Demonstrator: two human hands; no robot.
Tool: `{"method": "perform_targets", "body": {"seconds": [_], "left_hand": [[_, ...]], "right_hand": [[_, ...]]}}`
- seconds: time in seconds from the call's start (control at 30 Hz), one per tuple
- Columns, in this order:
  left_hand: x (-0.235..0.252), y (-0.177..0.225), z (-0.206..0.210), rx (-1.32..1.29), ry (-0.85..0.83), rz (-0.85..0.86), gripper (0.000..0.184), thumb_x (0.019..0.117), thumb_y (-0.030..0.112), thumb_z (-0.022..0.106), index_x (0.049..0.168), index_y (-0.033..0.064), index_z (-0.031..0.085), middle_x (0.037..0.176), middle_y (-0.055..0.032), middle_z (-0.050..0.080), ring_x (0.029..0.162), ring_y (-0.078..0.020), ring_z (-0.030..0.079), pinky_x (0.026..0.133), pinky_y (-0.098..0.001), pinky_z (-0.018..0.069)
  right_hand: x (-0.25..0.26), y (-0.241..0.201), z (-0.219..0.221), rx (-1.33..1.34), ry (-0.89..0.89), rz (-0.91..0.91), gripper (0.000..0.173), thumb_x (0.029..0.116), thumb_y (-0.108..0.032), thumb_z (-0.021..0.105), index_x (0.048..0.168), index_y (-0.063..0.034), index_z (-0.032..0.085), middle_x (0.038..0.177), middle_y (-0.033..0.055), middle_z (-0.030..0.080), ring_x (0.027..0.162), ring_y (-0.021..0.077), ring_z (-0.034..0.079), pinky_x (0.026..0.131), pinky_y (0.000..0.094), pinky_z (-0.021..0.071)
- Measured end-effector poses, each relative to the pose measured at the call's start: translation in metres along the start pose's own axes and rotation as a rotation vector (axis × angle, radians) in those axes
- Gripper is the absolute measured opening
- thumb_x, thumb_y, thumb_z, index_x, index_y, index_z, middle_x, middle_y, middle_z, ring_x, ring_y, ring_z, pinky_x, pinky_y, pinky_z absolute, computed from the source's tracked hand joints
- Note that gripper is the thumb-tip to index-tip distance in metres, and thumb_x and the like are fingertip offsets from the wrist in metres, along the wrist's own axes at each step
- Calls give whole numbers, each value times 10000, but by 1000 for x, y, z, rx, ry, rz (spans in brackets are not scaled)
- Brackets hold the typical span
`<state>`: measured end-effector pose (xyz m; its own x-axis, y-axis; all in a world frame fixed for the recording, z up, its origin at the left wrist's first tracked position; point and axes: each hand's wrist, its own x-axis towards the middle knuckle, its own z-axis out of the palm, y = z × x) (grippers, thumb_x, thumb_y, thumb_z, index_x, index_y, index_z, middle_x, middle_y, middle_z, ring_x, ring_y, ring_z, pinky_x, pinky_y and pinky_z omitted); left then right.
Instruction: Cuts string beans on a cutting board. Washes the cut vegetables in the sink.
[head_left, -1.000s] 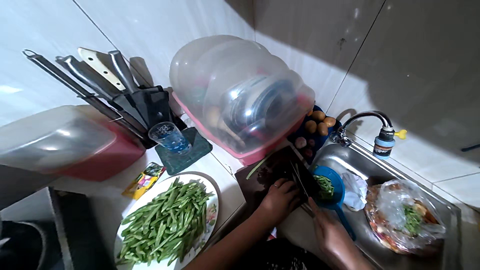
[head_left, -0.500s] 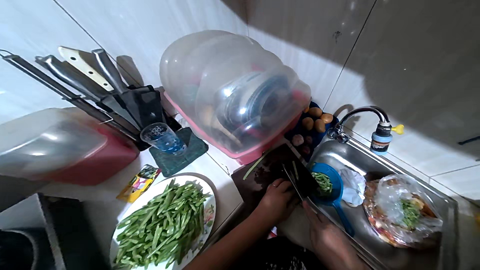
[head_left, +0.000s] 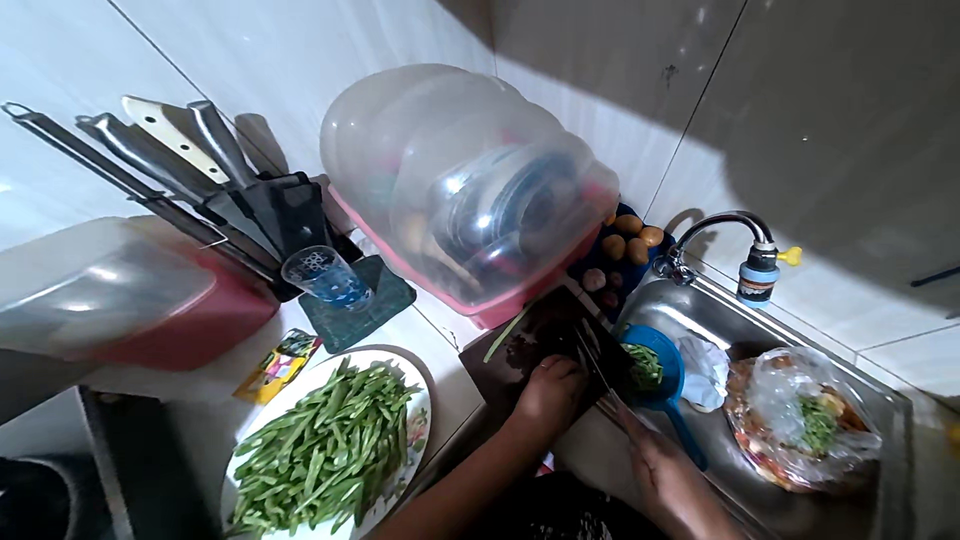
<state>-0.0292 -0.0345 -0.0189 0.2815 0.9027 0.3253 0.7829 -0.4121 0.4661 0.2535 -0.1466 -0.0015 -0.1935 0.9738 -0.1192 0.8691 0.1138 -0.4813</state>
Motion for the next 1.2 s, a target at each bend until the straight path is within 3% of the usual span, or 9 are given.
{"method": "perform_targets", "body": {"seconds": [0.13,0.3,0.5,0.63,0.73,0.93,1.03,1.13,1.2], "left_hand": [[1,-2,1,-2,5,17,187,1008,371,606,1130,378,748,1246,177,665,1312,-63,529,1162,-324,411],[2,-2,-3,-12,3,33,189,1020,340,591,1104,362,759,1241,175,673,1312,-63,533,1167,-328,407],[0,-6,-1,-32,27,75,188,1017,306,597,1087,344,767,1224,177,684,1298,-60,547,1163,-330,417],[-1,-8,2,-9,14,50,168,1001,336,608,1070,341,762,1229,178,678,1306,-52,538,1159,-319,420],[3,-8,4,14,11,17,174,990,372,612,1078,327,754,1224,161,678,1284,-50,551,1146,-309,432],[22,-12,-12,184,29,-108,198,992,413,573,1097,371,735,1190,166,685,1189,-28,602,1039,-299,518],[41,-17,-13,261,20,-148,228,993,448,545,1128,395,721,1215,159,684,1192,-55,611,1011,-351,538],[65,-23,15,247,20,-101,245,997,462,534,1136,389,722,1221,144,689,1198,-81,614,1013,-389,534],[82,-18,37,182,6,-58,245,1001,490,540,1150,413,718,1232,170,686,1207,-67,605,1012,-398,529]], "right_hand": [[-27,-5,-9,-79,-66,-40,622,1052,-373,447,1622,-438,206,1156,16,671,849,147,694,698,417,628],[-32,-13,-14,-94,-94,-40,625,1057,-339,433,1623,-442,191,1177,35,677,868,172,709,720,438,631],[1,-17,29,-158,16,12,659,1021,-319,471,1617,-439,218,1131,25,677,821,148,693,660,402,618],[37,-56,12,-65,-26,49,717,1005,-251,511,1619,-443,196,1190,68,669,900,203,703,712,446,623],[65,-72,-4,1,-36,57,673,1024,-275,472,1614,-458,206,1174,73,683,917,226,712,744,474,624],[80,-55,-8,131,10,134,619,1044,-384,449,1609,-474,211,1131,33,710,930,200,715,786,473,622],[65,-41,-13,263,49,186,588,1059,-387,430,1604,-477,228,1110,20,710,837,180,706,686,445,621],[50,-14,-6,371,85,242,579,1067,-390,416,1599,-496,215,1020,40,693,625,183,651,504,432,584],[41,9,1,391,114,274,568,1069,-414,404,1589,-525,205,999,37,687,566,179,622,466,437,570]]}}
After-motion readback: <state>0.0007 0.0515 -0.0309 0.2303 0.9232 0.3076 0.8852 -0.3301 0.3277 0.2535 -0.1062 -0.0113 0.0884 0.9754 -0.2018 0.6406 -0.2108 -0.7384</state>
